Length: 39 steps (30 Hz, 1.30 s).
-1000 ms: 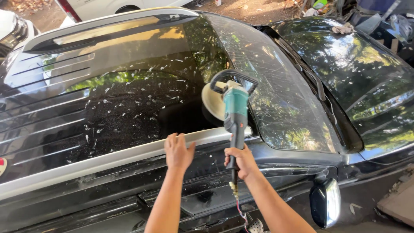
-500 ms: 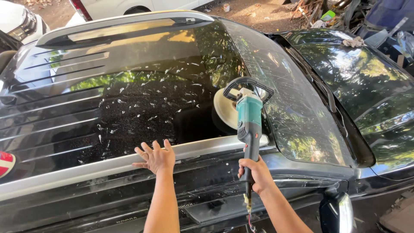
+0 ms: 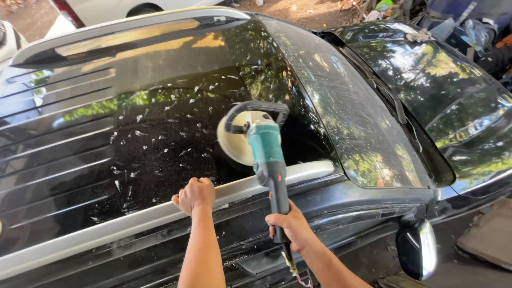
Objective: Applying wax and polishing the roof of a black vehicle using a power polisher.
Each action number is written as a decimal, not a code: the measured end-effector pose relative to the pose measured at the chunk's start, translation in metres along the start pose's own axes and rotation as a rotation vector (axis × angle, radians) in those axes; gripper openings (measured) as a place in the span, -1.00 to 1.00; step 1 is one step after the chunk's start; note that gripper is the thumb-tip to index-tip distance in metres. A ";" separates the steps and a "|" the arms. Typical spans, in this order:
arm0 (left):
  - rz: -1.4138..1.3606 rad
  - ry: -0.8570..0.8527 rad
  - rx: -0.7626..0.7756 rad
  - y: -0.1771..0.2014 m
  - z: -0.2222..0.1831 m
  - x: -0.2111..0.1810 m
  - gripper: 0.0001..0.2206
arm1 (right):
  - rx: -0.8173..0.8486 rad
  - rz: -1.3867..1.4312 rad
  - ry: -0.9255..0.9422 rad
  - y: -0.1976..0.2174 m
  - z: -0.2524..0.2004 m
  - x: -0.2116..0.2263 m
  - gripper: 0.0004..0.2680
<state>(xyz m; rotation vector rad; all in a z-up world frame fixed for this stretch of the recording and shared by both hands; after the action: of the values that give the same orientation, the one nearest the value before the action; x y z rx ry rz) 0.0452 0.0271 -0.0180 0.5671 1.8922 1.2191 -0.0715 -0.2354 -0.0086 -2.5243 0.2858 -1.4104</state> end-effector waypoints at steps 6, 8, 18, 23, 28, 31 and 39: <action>-0.022 -0.004 0.011 0.006 -0.005 -0.005 -0.64 | 0.065 -0.031 -0.046 -0.024 -0.004 0.002 -0.53; -0.015 -0.007 0.003 0.003 -0.003 -0.004 -0.65 | 0.072 -0.036 -0.047 -0.027 0.000 -0.003 -0.54; 0.000 0.006 -0.001 -0.001 0.000 -0.001 -0.66 | 0.115 -0.099 -0.053 -0.028 0.006 0.012 -0.57; -0.011 0.012 0.003 0.003 -0.004 -0.004 -0.68 | 0.113 -0.093 -0.044 -0.018 0.013 0.021 -0.56; -0.018 0.024 0.015 0.007 -0.006 -0.006 -0.70 | 0.097 -0.085 -0.033 -0.005 0.020 0.032 -0.56; -0.020 0.042 0.020 0.010 -0.008 -0.009 -0.70 | 0.083 -0.068 -0.029 0.011 0.028 0.033 -0.59; 0.008 0.060 0.017 0.009 -0.008 -0.010 -0.71 | 0.066 -0.028 -0.032 0.045 0.045 0.038 -0.69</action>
<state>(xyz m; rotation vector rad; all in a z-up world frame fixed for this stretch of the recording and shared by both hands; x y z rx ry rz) 0.0438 0.0196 -0.0046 0.5535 1.9532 1.2391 -0.0159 -0.2845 -0.0144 -2.5047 0.1950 -1.3646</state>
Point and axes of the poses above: each hand's wrist, its own z-axis towards the middle knuckle, its own y-axis out of the back of the hand, x = y × z, the point moved 4 cm from there along z, towards the middle knuckle, and after that the axes turned 9 degrees about -z, right-handed, at the moved point
